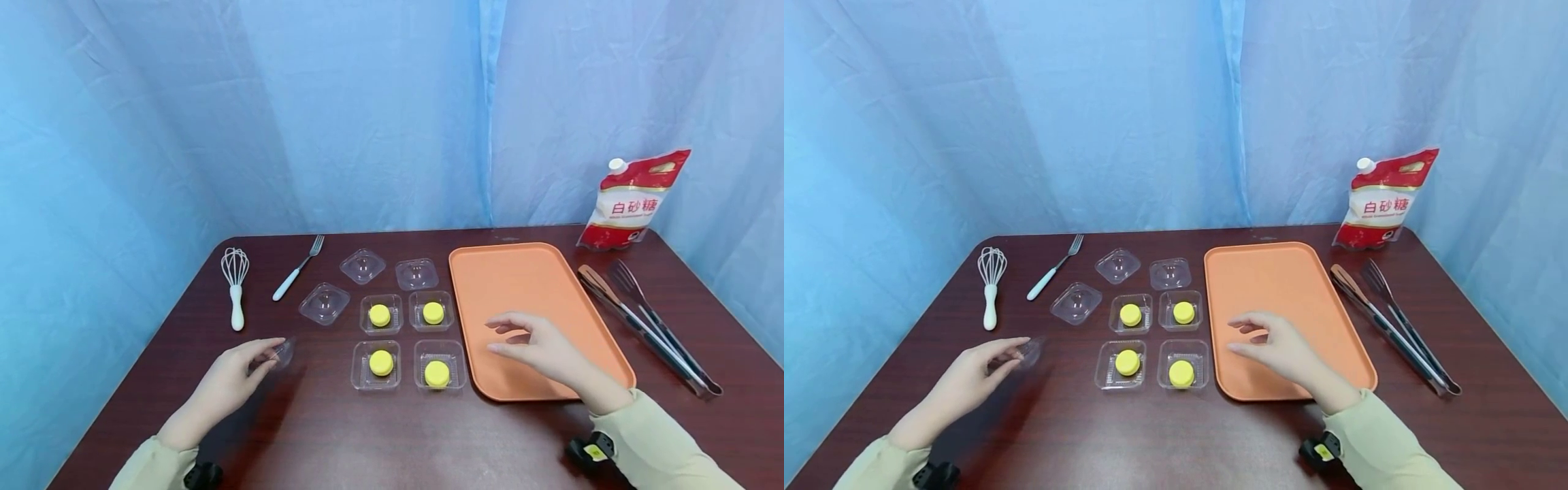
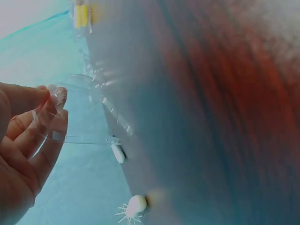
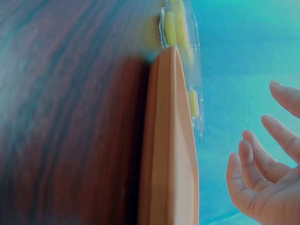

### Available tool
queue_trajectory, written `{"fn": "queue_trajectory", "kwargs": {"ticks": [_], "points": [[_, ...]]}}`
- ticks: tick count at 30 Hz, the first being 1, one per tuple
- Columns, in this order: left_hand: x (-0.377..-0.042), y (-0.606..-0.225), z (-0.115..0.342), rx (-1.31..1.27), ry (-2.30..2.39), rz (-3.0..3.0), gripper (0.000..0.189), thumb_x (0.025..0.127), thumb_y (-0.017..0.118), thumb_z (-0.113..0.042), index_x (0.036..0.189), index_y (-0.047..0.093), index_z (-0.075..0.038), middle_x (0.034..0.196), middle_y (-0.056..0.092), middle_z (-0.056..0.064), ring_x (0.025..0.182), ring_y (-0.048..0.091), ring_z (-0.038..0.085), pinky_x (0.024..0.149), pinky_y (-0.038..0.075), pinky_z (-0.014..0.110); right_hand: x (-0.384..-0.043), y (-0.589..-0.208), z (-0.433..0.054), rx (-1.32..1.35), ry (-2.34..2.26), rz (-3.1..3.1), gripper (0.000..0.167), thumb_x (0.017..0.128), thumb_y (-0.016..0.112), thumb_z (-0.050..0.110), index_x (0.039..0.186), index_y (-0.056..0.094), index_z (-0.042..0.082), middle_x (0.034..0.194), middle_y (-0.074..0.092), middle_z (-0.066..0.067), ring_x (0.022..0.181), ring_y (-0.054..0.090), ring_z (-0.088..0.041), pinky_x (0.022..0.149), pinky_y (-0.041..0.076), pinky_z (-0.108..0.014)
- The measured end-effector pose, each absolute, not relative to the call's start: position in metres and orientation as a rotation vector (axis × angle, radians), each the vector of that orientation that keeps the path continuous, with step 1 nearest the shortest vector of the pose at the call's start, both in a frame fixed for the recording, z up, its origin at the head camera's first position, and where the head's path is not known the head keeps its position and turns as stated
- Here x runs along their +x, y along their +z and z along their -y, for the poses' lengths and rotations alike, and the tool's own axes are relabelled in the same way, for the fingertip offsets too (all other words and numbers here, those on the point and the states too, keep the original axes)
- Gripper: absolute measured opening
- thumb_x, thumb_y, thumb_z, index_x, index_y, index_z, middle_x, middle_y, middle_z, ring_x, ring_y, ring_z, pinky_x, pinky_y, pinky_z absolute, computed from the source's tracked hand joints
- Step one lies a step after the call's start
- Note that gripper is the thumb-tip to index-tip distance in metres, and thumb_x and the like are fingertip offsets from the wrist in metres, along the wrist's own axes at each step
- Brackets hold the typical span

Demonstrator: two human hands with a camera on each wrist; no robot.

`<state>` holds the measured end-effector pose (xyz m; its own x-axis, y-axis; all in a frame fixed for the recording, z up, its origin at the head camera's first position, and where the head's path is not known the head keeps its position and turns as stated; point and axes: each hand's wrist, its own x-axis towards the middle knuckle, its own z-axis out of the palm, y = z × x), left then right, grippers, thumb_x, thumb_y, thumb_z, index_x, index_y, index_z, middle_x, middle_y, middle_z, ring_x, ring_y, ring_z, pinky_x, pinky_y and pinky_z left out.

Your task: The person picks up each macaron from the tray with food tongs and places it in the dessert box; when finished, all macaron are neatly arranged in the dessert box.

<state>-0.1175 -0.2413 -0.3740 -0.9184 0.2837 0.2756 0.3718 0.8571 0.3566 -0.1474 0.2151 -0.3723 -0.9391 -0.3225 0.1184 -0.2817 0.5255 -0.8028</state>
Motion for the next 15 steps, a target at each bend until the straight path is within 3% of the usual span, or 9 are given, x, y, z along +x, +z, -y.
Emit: {"fn": "queue_trajectory", "kwargs": {"ticks": [7,15], "points": [[-0.118,-0.369,0.241,-0.491,-0.655,2.760,0.045,0.079,0.070,0.006,0.122,0.061,-0.003,0.087,0.064,-0.003,0.077,0.062,0.010,0.069,0.054,0.030,-0.148,-0.377,-0.206,-0.545,-1.435,-2.665,0.035,0.086,0.070,0.017,0.115,0.063,-0.002,0.115,0.063,-0.017,0.104,0.060,-0.033,0.086,0.051,-0.048],[-0.123,-0.370,0.234,-0.517,-0.739,2.647,0.048,0.078,0.069,0.010,0.123,0.060,-0.002,0.086,0.065,0.001,0.074,0.064,0.013,0.067,0.055,0.028,-0.150,-0.378,-0.198,-0.571,-1.450,-2.654,0.036,0.086,0.069,0.018,0.116,0.062,-0.002,0.116,0.063,-0.016,0.103,0.061,-0.031,0.085,0.053,-0.040]]}}
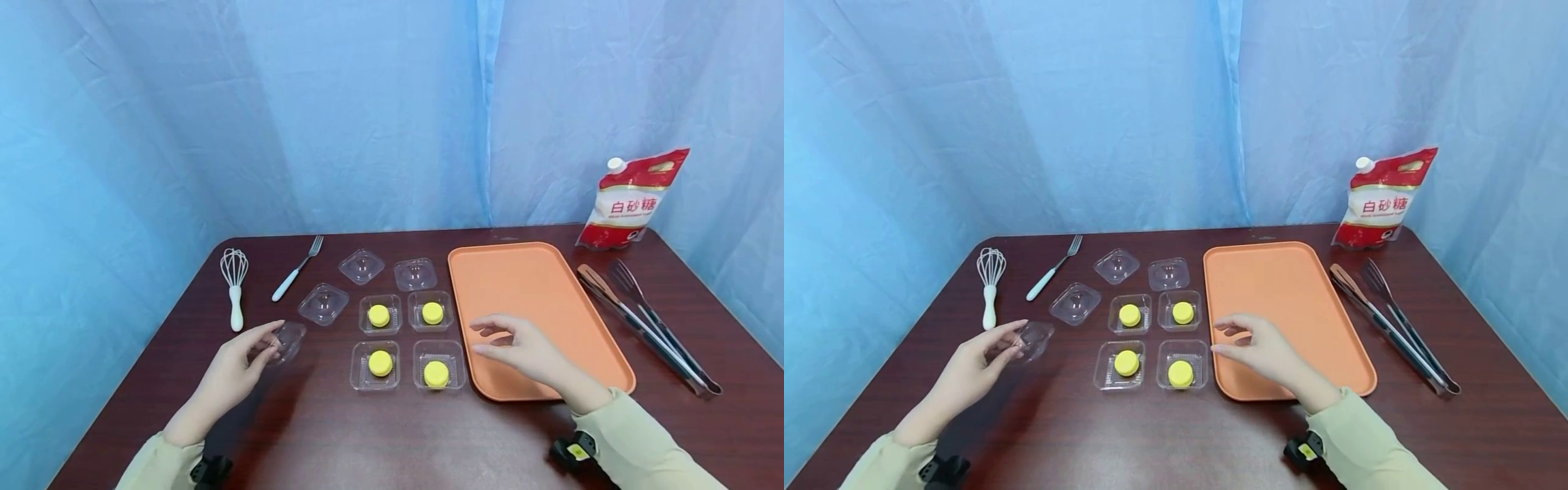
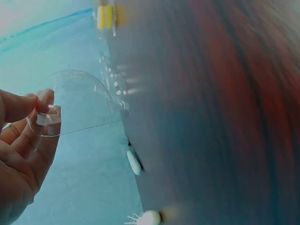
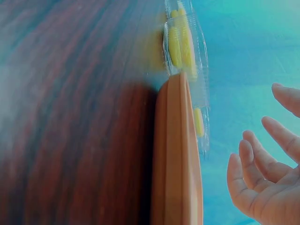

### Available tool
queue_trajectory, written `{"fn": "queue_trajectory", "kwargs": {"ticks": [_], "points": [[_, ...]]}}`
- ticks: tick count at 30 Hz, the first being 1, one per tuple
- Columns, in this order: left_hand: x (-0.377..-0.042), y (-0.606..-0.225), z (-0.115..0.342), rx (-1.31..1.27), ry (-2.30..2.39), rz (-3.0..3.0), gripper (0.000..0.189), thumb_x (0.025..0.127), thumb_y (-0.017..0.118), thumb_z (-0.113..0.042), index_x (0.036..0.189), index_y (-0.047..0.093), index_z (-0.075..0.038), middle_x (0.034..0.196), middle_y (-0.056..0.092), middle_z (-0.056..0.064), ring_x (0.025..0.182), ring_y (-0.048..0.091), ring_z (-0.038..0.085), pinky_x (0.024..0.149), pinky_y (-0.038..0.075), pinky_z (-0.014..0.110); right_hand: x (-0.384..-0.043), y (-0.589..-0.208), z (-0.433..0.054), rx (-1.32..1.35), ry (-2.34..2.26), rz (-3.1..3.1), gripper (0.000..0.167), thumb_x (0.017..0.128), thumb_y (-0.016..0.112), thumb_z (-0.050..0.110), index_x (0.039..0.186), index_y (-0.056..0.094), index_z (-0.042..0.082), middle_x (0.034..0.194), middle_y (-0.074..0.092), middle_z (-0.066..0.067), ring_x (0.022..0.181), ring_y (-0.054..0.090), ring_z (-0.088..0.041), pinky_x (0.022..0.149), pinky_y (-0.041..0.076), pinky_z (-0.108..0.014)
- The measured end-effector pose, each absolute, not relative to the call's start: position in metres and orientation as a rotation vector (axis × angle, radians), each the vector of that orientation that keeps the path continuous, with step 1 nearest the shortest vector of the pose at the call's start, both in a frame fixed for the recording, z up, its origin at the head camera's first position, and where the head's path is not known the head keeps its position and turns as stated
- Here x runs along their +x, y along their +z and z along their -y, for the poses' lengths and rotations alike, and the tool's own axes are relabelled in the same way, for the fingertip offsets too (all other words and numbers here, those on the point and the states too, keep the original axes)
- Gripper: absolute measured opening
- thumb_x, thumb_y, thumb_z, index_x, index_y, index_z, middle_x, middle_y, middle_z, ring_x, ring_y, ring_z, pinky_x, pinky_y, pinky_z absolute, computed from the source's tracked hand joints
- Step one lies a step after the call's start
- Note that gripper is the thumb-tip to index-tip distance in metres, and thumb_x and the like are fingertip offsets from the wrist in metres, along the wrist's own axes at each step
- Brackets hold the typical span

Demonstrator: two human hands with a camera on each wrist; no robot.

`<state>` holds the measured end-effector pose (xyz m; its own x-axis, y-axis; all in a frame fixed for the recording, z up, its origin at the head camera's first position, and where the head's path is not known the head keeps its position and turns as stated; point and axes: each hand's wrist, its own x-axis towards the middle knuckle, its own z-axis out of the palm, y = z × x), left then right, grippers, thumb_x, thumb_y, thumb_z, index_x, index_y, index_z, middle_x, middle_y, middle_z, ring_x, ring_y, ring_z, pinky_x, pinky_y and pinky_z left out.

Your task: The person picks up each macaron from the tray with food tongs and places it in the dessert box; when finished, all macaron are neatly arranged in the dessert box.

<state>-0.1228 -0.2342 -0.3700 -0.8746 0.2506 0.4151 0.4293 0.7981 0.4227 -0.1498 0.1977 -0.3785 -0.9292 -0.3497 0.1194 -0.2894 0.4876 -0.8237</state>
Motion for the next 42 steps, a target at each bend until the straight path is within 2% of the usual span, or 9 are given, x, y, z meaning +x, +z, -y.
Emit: {"fn": "queue_trajectory", "kwargs": {"ticks": [6,13,20,25,31,33,37,42], "points": [[-0.128,-0.365,0.224,-0.504,-0.842,2.630,0.047,0.080,0.065,0.012,0.125,0.058,-0.001,0.088,0.065,0.003,0.077,0.067,0.015,0.071,0.056,0.031,-0.152,-0.380,-0.187,-0.595,-1.491,-2.636,0.037,0.085,0.070,0.014,0.116,0.062,-0.004,0.113,0.063,-0.020,0.101,0.061,-0.033,0.084,0.053,-0.037],[-0.137,-0.359,0.208,-0.545,-0.988,2.599,0.048,0.082,0.062,0.014,0.128,0.055,0.001,0.087,0.065,0.007,0.078,0.067,0.014,0.072,0.056,0.026,-0.151,-0.376,-0.176,-0.596,-1.505,-2.623,0.038,0.087,0.068,0.017,0.119,0.061,-0.001,0.115,0.063,-0.020,0.100,0.062,-0.031,0.082,0.053,-0.030],[-0.144,-0.353,0.187,-0.576,-1.122,2.580,0.046,0.086,0.059,0.011,0.129,0.054,-0.001,0.088,0.064,0.005,0.080,0.067,0.016,0.073,0.055,0.025,-0.153,-0.369,-0.168,-0.655,-1.428,-2.685,0.038,0.088,0.068,0.022,0.121,0.061,0.004,0.116,0.062,-0.015,0.102,0.059,-0.032,0.086,0.051,-0.038],[-0.147,-0.352,0.173,-0.593,-1.317,2.581,0.045,0.088,0.055,0.012,0.131,0.053,-0.003,0.090,0.064,0.008,0.082,0.067,0.019,0.075,0.055,0.024,-0.156,-0.367,-0.160,-0.791,-1.362,-2.787,0.039,0.085,0.071,0.020,0.120,0.061,0.006,0.112,0.063,-0.009,0.100,0.060,-0.029,0.086,0.051,-0.040],[-0.153,-0.350,0.157,-0.598,-1.565,2.572,0.047,0.090,0.053,0.011,0.135,0.048,-0.003,0.095,0.062,0.013,0.084,0.066,0.014,0.077,0.055,0.024,-0.159,-0.366,-0.149,-0.986,-1.333,-2.885,0.047,0.079,0.076,0.014,0.121,0.059,0.001,0.118,0.059,-0.014,0.095,0.059,-0.026,0.082,0.052,-0.041],[-0.155,-0.350,0.151,-0.618,-1.658,2.541,0.048,0.090,0.051,0.012,0.136,0.046,-0.001,0.096,0.061,0.017,0.084,0.066,0.010,0.078,0.056,0.026,-0.159,-0.367,-0.146,-1.037,-1.311,-2.919,0.051,0.077,0.078,0.014,0.122,0.058,0.000,0.122,0.058,-0.015,0.099,0.059,-0.026,0.083,0.052,-0.041],[-0.159,-0.349,0.139,-0.673,-1.812,2.474,0.050,0.090,0.050,0.013,0.138,0.042,0.002,0.099,0.059,0.023,0.085,0.064,0.004,0.078,0.056,0.027,-0.159,-0.367,-0.140,-1.127,-1.249,-2.989,0.058,0.074,0.081,0.017,0.124,0.057,0.000,0.127,0.055,-0.016,0.113,0.055,-0.030,0.093,0.047,-0.046],[-0.162,-0.347,0.125,-0.693,-1.963,2.404,0.052,0.088,0.049,0.015,0.138,0.040,0.004,0.102,0.054,0.030,0.085,0.064,0.007,0.076,0.056,0.025,-0.159,-0.367,-0.135,-1.142,-1.183,-3.024,0.066,0.072,0.083,0.020,0.129,0.055,0.004,0.134,0.050,-0.016,0.123,0.047,-0.034,0.100,0.041,-0.052]]}}
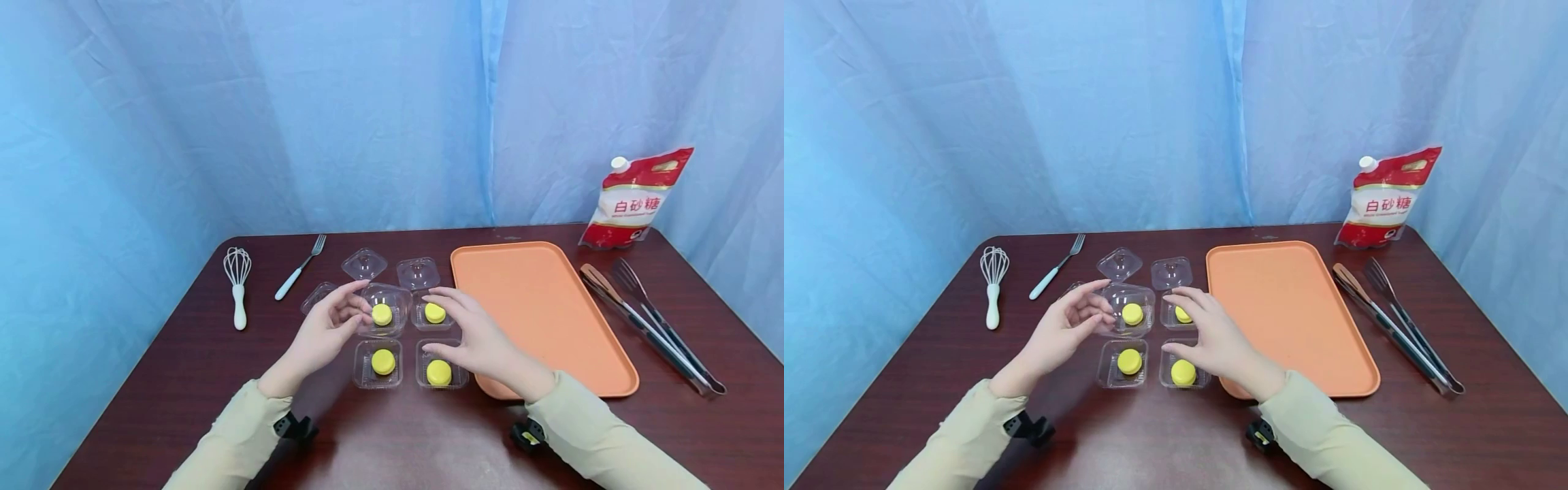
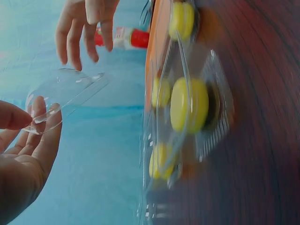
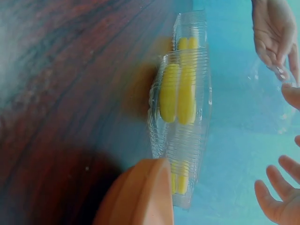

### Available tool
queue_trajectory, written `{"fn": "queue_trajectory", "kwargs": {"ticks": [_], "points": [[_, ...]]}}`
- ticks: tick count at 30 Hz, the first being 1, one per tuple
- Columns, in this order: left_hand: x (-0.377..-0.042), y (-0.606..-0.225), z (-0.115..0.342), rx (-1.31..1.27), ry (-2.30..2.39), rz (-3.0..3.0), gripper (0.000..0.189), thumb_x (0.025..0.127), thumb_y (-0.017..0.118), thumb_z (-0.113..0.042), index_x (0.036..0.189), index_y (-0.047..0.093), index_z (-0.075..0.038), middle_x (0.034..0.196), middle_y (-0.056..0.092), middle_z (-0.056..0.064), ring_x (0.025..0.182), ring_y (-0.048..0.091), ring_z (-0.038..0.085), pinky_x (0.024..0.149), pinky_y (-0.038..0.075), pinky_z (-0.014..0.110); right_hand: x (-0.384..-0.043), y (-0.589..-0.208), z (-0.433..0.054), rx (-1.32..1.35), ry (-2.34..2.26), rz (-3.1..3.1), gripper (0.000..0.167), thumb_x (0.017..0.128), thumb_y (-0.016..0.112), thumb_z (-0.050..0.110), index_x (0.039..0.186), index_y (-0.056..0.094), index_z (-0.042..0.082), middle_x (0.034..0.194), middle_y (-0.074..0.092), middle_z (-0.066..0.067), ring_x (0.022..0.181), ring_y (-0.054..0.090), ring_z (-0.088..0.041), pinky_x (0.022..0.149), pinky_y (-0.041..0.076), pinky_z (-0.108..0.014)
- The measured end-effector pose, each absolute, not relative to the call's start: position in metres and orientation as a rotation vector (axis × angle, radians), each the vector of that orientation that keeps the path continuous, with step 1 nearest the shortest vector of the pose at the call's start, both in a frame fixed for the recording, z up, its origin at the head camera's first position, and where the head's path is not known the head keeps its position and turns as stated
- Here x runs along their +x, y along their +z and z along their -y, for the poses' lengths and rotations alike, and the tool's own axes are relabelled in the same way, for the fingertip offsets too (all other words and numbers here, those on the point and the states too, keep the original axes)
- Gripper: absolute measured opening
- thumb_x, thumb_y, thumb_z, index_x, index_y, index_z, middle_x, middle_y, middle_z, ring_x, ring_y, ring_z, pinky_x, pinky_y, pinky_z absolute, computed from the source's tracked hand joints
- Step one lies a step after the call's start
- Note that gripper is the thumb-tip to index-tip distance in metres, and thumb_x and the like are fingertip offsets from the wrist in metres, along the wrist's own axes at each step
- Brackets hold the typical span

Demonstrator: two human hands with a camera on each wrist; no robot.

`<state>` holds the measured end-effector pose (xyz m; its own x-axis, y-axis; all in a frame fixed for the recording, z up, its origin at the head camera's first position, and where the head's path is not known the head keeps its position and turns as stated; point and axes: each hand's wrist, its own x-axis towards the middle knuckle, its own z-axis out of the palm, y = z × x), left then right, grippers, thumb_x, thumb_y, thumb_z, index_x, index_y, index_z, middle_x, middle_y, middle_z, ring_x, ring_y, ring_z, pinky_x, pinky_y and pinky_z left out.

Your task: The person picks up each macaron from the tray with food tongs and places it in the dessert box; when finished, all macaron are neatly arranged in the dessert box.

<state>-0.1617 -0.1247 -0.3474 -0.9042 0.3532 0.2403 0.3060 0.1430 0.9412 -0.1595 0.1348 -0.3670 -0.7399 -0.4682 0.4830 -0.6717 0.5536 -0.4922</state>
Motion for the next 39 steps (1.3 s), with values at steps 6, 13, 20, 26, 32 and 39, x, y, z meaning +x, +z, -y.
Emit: {"fn": "queue_trajectory", "kwargs": {"ticks": [6,13,20,26,32,39], "points": [[-0.162,-0.345,0.110,0.617,1.962,-2.260,0.055,0.087,0.050,0.014,0.140,0.039,0.001,0.101,0.056,0.023,0.090,0.065,0.021,0.078,0.056,0.026,-0.161,-0.368,-0.132,0.938,0.922,2.451,0.076,0.068,0.085,0.021,0.133,0.050,0.006,0.138,0.044,-0.017,0.126,0.042,-0.034,0.099,0.041,-0.053],[-0.161,-0.344,0.096,0.556,2.057,-2.145,0.056,0.087,0.048,0.014,0.141,0.039,-0.001,0.100,0.057,0.018,0.092,0.064,0.027,0.080,0.056,0.031,-0.163,-0.371,-0.132,0.915,0.848,2.369,0.082,0.063,0.089,0.021,0.133,0.049,0.008,0.139,0.043,-0.018,0.126,0.042,-0.036,0.099,0.041,-0.053],[-0.163,-0.347,0.084,0.504,2.166,-1.975,0.056,0.089,0.045,0.015,0.142,0.035,0.002,0.100,0.055,0.017,0.086,0.064,0.013,0.083,0.055,0.037,-0.167,-0.371,-0.133,0.942,0.791,2.341,0.082,0.062,0.089,0.023,0.132,0.050,0.008,0.135,0.046,-0.017,0.121,0.045,-0.034,0.096,0.043,-0.051],[-0.163,-0.351,0.075,0.497,2.194,-1.889,0.054,0.090,0.045,0.014,0.142,0.032,0.005,0.095,0.056,0.004,0.086,0.064,0.009,0.083,0.055,0.034,-0.168,-0.372,-0.134,0.933,0.765,2.294,0.080,0.060,0.089,0.022,0.129,0.053,0.006,0.131,0.050,-0.017,0.114,0.049,-0.033,0.091,0.046,-0.048],[-0.163,-0.352,0.072,0.470,2.159,-1.889,0.055,0.091,0.046,0.012,0.143,0.033,0.002,0.095,0.056,0.002,0.086,0.064,0.008,0.084,0.055,0.033,-0.168,-0.371,-0.137,0.951,0.738,2.260,0.080,0.057,0.090,0.024,0.126,0.055,0.004,0.124,0.054,-0.017,0.109,0.052,-0.030,0.088,0.047,-0.046],[-0.163,-0.351,0.075,0.583,1.840,-2.310,0.056,0.088,0.059,0.001,0.140,0.041,-0.005,0.114,0.055,0.018,0.103,0.061,0.025,0.086,0.054,0.036,-0.168,-0.371,-0.141,0.976,0.704,2.268,0.078,0.057,0.090,0.026,0.124,0.057,0.004,0.121,0.056,-0.016,0.107,0.053,-0.029,0.086,0.048,-0.045]]}}
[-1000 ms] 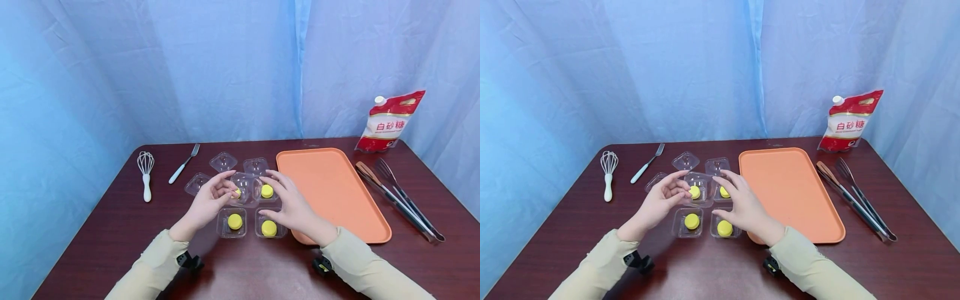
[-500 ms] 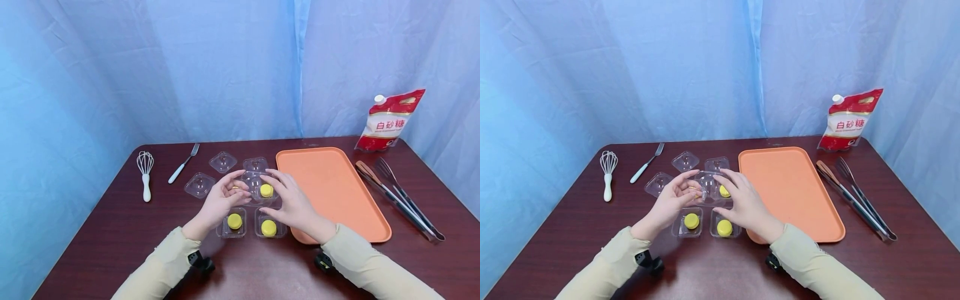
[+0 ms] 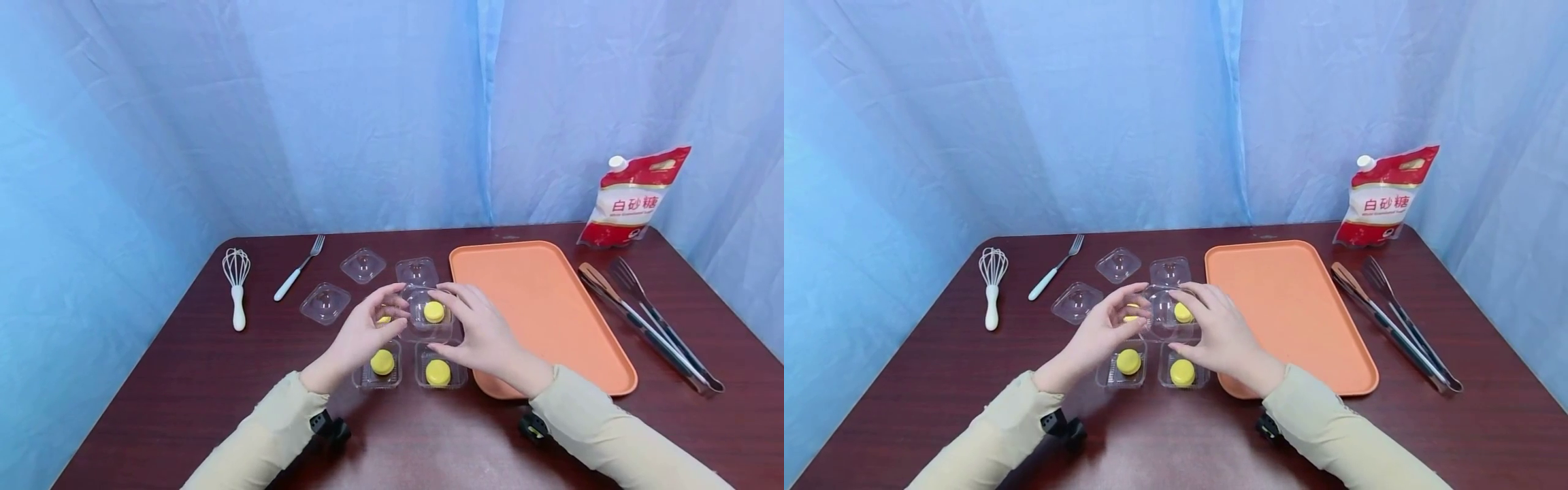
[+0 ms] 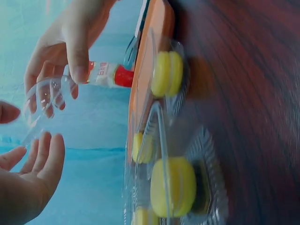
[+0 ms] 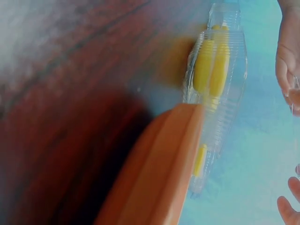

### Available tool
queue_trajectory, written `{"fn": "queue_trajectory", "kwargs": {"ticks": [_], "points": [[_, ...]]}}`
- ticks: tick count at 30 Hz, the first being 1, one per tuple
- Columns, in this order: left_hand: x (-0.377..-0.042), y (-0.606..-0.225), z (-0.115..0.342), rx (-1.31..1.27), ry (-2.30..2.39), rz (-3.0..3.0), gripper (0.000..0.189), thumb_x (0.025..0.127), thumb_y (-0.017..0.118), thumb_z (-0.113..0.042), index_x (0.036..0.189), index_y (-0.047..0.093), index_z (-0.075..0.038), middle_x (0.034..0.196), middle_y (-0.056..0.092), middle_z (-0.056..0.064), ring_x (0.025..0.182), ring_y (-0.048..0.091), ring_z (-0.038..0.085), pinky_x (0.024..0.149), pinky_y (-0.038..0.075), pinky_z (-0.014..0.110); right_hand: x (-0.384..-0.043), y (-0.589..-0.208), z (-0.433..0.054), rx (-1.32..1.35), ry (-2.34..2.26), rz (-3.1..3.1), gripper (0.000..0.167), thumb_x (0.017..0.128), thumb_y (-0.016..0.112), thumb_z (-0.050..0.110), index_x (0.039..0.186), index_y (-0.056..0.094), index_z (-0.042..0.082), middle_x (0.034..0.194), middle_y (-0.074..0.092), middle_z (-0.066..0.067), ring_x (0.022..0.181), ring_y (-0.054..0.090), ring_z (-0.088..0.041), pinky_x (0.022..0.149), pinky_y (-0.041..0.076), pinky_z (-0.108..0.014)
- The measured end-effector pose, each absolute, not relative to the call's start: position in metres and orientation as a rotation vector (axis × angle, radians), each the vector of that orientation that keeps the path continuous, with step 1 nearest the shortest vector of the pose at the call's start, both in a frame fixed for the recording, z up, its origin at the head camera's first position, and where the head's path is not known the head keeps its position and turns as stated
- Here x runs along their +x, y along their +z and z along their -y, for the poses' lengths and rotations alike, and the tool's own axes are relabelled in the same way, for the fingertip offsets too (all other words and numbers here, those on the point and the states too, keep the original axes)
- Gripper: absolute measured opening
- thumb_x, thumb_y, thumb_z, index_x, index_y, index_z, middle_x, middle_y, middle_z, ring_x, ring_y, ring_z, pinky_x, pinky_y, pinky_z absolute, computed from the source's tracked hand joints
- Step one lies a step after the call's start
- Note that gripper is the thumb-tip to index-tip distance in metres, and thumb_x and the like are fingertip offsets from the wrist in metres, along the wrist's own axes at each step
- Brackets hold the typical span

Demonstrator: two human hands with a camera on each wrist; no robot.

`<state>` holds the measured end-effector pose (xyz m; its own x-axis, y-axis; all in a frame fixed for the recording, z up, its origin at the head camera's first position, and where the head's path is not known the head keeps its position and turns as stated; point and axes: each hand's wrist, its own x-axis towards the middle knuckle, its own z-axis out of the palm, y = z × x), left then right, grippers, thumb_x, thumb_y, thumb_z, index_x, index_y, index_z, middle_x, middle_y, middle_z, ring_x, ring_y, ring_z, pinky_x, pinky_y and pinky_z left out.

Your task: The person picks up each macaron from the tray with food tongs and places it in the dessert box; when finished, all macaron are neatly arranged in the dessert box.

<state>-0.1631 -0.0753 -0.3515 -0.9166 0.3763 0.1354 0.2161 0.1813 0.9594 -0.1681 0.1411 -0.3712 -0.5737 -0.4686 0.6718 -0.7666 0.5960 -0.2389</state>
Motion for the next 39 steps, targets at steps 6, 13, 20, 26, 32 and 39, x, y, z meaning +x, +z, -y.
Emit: {"fn": "queue_trajectory", "kwargs": {"ticks": [6,13,20,26,32,39], "points": [[-0.162,-0.358,0.079,0.886,1.480,-2.691,0.065,0.080,0.076,-0.012,0.137,0.046,-0.007,0.131,0.046,0.011,0.118,0.050,0.029,0.094,0.049,0.044,-0.168,-0.372,-0.147,1.000,0.668,2.311,0.079,0.057,0.089,0.030,0.124,0.057,0.004,0.119,0.057,-0.014,0.108,0.053,-0.029,0.088,0.048,-0.045],[-0.158,-0.363,0.080,1.138,1.025,-2.900,0.073,0.073,0.082,-0.025,0.136,0.050,-0.007,0.140,0.043,0.012,0.129,0.039,0.028,0.104,0.039,0.045,-0.164,-0.375,-0.154,1.021,0.642,2.390,0.079,0.058,0.088,0.035,0.123,0.058,0.003,0.118,0.059,-0.014,0.108,0.056,-0.029,0.090,0.049,-0.045],[-0.157,-0.365,0.079,1.184,0.872,-2.930,0.070,0.077,0.079,-0.026,0.137,0.049,-0.005,0.140,0.045,0.014,0.130,0.040,0.030,0.106,0.036,0.047,-0.159,-0.376,-0.155,0.994,0.633,2.492,0.076,0.062,0.085,0.038,0.125,0.058,0.005,0.117,0.060,-0.011,0.108,0.056,-0.027,0.090,0.049,-0.044],[-0.157,-0.369,0.079,1.208,0.782,-2.919,0.069,0.078,0.077,-0.029,0.137,0.049,-0.005,0.136,0.048,0.011,0.126,0.045,0.025,0.105,0.039,0.041,-0.155,-0.375,-0.155,0.986,0.631,2.572,0.074,0.063,0.084,0.041,0.123,0.059,0.006,0.115,0.061,-0.008,0.105,0.057,-0.024,0.089,0.050,-0.041],[-0.156,-0.372,0.077,1.243,0.713,-2.899,0.068,0.077,0.078,-0.032,0.134,0.051,-0.007,0.128,0.052,0.008,0.119,0.049,0.023,0.102,0.042,0.040,-0.150,-0.377,-0.155,0.974,0.609,2.698,0.073,0.066,0.081,0.046,0.126,0.058,0.011,0.114,0.061,-0.003,0.104,0.057,-0.020,0.088,0.050,-0.040],[-0.154,-0.375,0.074,1.235,0.613,-2.874,0.068,0.076,0.078,-0.035,0.134,0.052,-0.009,0.124,0.054,0.006,0.113,0.053,0.021,0.098,0.044,0.040,-0.147,-0.381,-0.156,0.987,0.584,2.773,0.071,0.069,0.079,0.047,0.127,0.058,0.013,0.116,0.061,-0.002,0.107,0.057,-0.020,0.091,0.049,-0.041]]}}
